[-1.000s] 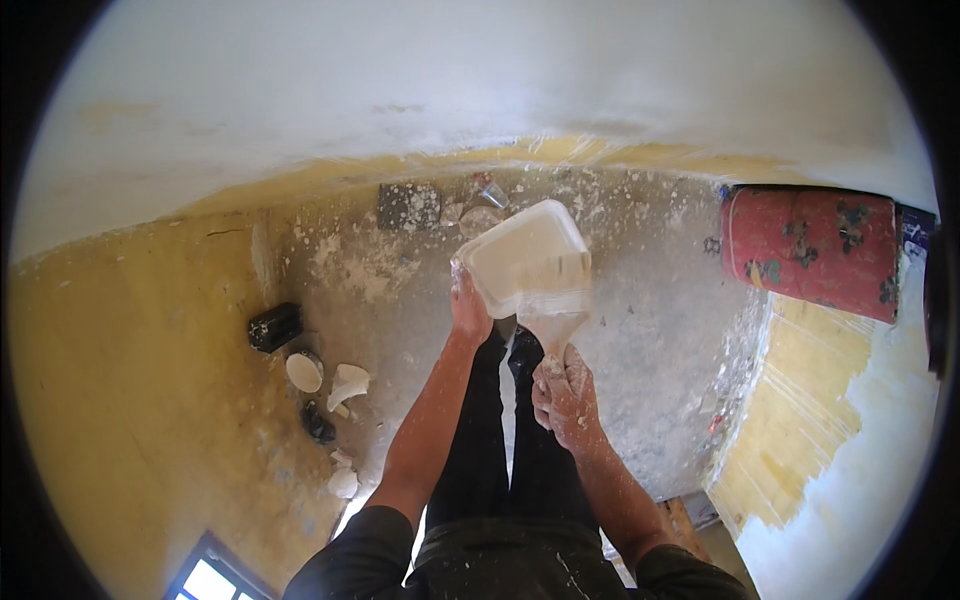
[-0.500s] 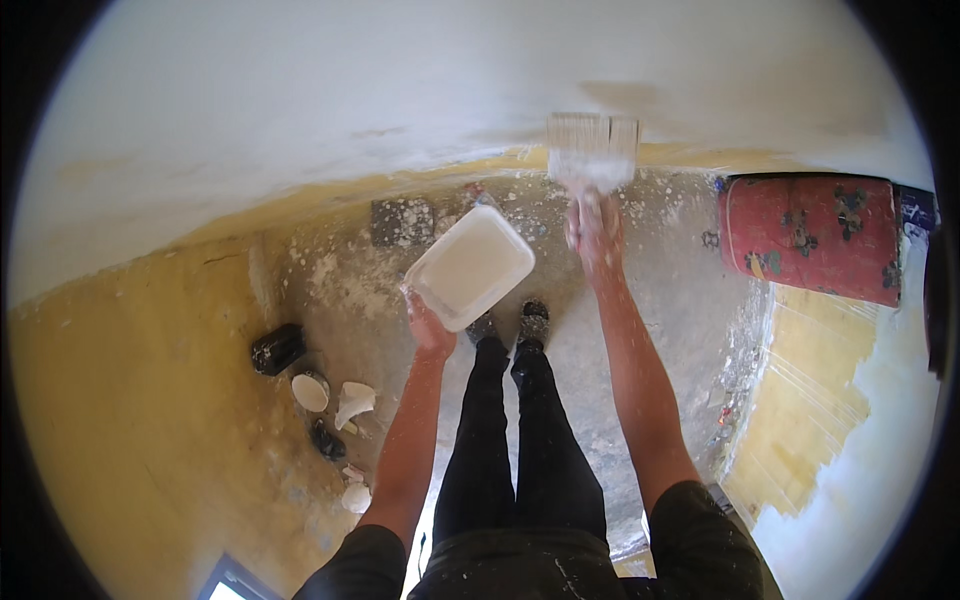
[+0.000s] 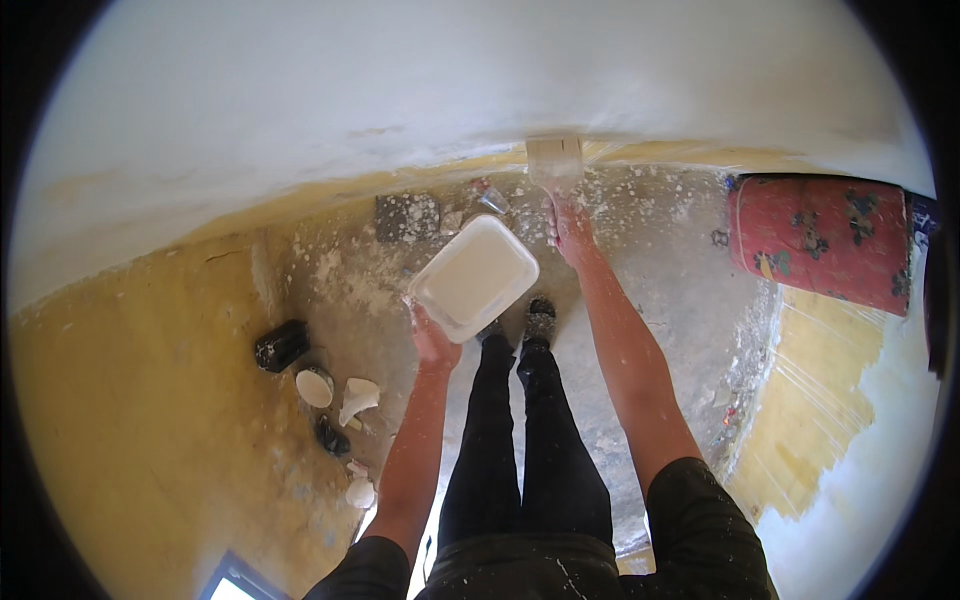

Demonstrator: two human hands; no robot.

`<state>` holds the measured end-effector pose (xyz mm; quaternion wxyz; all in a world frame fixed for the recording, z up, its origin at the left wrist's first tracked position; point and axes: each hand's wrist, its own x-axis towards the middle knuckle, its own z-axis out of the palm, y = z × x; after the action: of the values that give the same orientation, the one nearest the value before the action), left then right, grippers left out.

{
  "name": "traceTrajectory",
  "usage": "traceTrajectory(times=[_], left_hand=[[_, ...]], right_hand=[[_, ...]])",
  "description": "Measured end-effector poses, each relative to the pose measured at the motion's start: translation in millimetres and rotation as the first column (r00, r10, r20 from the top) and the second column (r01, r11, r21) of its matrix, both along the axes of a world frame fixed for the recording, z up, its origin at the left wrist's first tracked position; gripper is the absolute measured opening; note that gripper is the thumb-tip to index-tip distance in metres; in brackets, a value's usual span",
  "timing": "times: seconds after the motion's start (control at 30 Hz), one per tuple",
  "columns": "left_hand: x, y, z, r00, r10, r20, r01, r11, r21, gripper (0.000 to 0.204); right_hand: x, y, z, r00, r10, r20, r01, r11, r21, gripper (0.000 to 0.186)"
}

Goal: The person applies white paint to a ceiling and the upper part of walls using a brush while holding a plastic container.

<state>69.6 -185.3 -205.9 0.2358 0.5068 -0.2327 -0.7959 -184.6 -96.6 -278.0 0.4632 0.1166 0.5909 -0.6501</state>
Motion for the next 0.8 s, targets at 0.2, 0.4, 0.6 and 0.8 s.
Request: traceTrajectory(times=[0.2, 0.4, 0.6, 0.8], left_hand=[[-7.7, 4.4, -2.6, 0.998, -0.052, -0.046, 0.052, 0.999, 0.001, 0.055], [-13.4, 7.2, 13.0, 0.999, -0.035, 0.037, 0.034, 0.999, 0.018, 0.058], [-23.0, 14.6, 15.9, 0.997, -0.07, 0.013, 0.07, 0.997, 0.017, 0.062], [-20.5, 15.3, 9.1, 0.994, -0.105, -0.029, 0.104, 0.994, -0.011, 0.062]], right_hand=[[-34.6, -8.6, 24.0, 0.999, 0.03, 0.023, -0.028, 0.995, -0.1, 0.016], [-27.1, -28.6, 230.9, 0.992, -0.078, 0.097, 0.099, 0.965, -0.242, 0.012], [6.6, 8.1, 285.7, 0.966, -0.095, -0.241, -0.006, 0.922, -0.388, 0.019], [-43.1, -14.2, 136.3, 0.877, -0.028, -0.48, -0.115, 0.957, -0.266, 0.032]])
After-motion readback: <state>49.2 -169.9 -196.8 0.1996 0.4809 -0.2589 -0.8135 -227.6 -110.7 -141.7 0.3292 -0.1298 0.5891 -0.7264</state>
